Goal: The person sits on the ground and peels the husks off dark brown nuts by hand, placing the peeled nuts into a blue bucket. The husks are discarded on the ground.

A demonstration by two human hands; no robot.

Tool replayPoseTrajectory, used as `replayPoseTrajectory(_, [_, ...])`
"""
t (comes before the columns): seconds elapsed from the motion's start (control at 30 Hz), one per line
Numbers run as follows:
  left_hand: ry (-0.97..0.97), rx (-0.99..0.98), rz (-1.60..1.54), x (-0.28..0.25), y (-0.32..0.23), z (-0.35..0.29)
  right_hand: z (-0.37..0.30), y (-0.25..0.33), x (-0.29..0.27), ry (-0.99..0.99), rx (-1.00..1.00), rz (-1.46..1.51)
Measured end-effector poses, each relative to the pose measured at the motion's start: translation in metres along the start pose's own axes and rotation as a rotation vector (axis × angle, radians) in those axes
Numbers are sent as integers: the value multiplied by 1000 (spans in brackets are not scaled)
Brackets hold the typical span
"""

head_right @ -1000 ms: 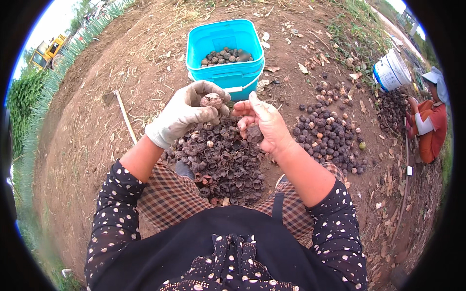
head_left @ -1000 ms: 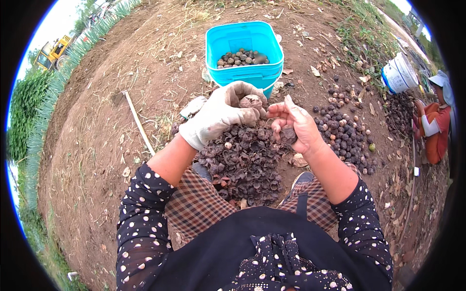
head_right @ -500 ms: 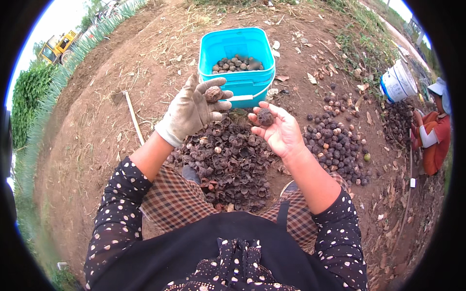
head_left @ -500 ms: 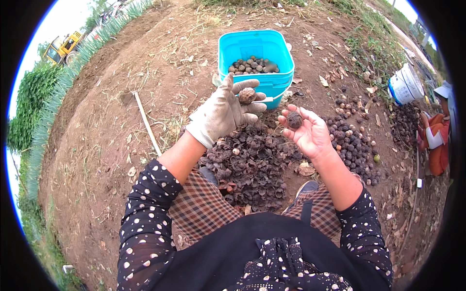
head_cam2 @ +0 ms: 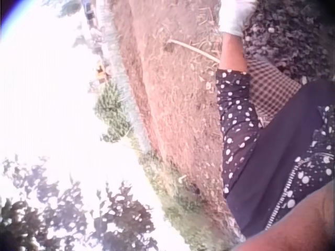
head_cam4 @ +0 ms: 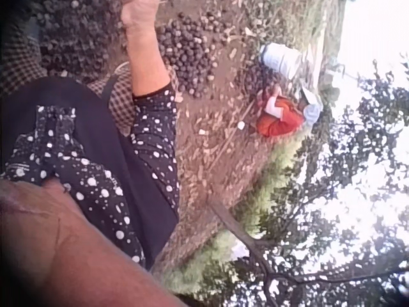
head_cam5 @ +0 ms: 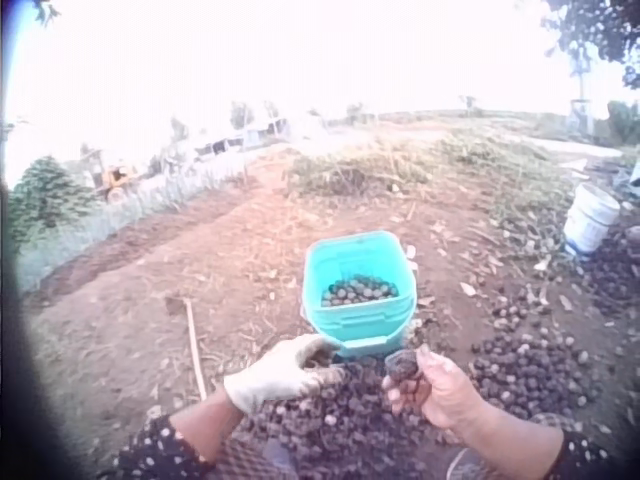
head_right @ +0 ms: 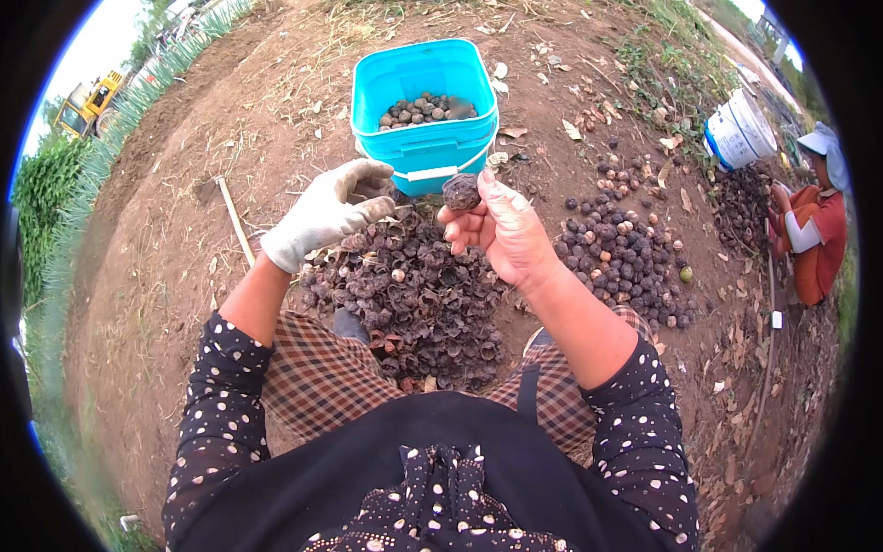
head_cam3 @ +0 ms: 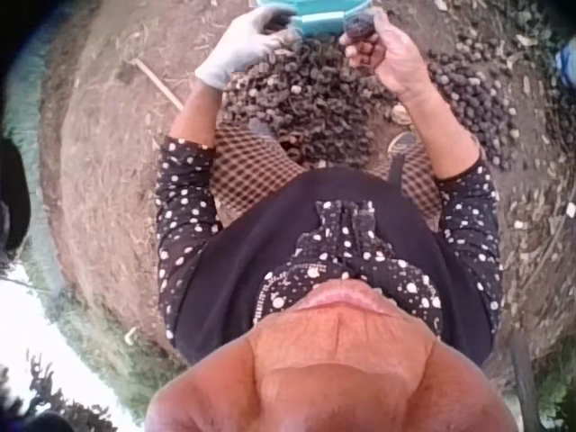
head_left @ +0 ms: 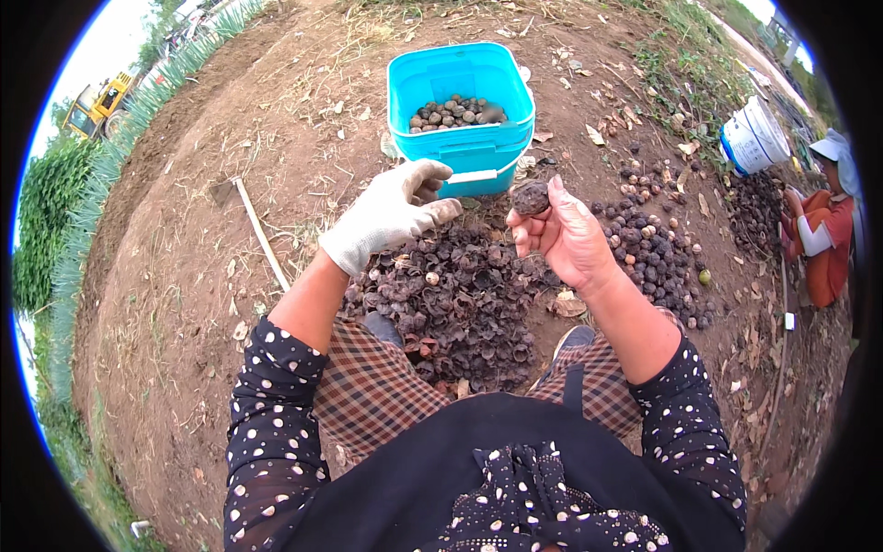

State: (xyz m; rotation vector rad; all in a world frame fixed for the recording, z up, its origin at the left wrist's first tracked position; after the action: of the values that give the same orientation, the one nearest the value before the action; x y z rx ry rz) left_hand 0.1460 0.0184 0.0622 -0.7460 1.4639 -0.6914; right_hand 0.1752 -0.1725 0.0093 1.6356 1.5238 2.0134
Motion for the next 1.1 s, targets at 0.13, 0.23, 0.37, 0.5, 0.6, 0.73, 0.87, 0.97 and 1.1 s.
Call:
replayPoseTrajectory(0.13, [14, 285, -126, 30, -58, -16, -3, -5, 8, 6, -35, -114])
replayPoseTrajectory(0.23, [-88, 453, 90, 31, -82, -27, -9, -9, 17, -19, -39, -255])
replayPoseTrajectory(0.37, [-35, 400, -146, 28, -70, -20, -17, -3, 36, 102, -7, -131])
replayPoseTrajectory(0.5, [80, 157, -821, 23, -52, -16, -19, 9, 45, 136, -35, -90])
replayPoseTrajectory(0.6, [222, 139, -1192, 20, -58, -16, -18, 11, 34, 49, -40, -113])
replayPoseTrajectory(0.73, [284, 33, -1256, 26, -51, -12, -9, 4, 9, -92, -34, -231])
replayPoseTrajectory(0.87, [277, 16, -1300, 28, -51, -7, -13, 8, 9, -110, -75, -326])
replayPoseTrajectory(0.97, [286, 26, -1083, 33, -52, -15, -14, 7, 18, -50, -105, -349])
replayPoseTrajectory(1.1, [48, 367, -279, 35, -70, -27, -16, 4, 32, 4, -97, -420])
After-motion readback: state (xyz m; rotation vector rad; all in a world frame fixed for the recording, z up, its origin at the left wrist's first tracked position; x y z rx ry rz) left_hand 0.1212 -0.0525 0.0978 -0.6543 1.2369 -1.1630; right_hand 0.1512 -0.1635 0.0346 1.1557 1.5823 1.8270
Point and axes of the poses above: each hand's wrist, its own z-axis towards the middle knuckle, its own x-axis out of the palm, y = z × x, the point moved 10 cm from there along z, towards the middle knuckle, and after that the axes turned 7 degrees about -y, right-handed, at the moved point
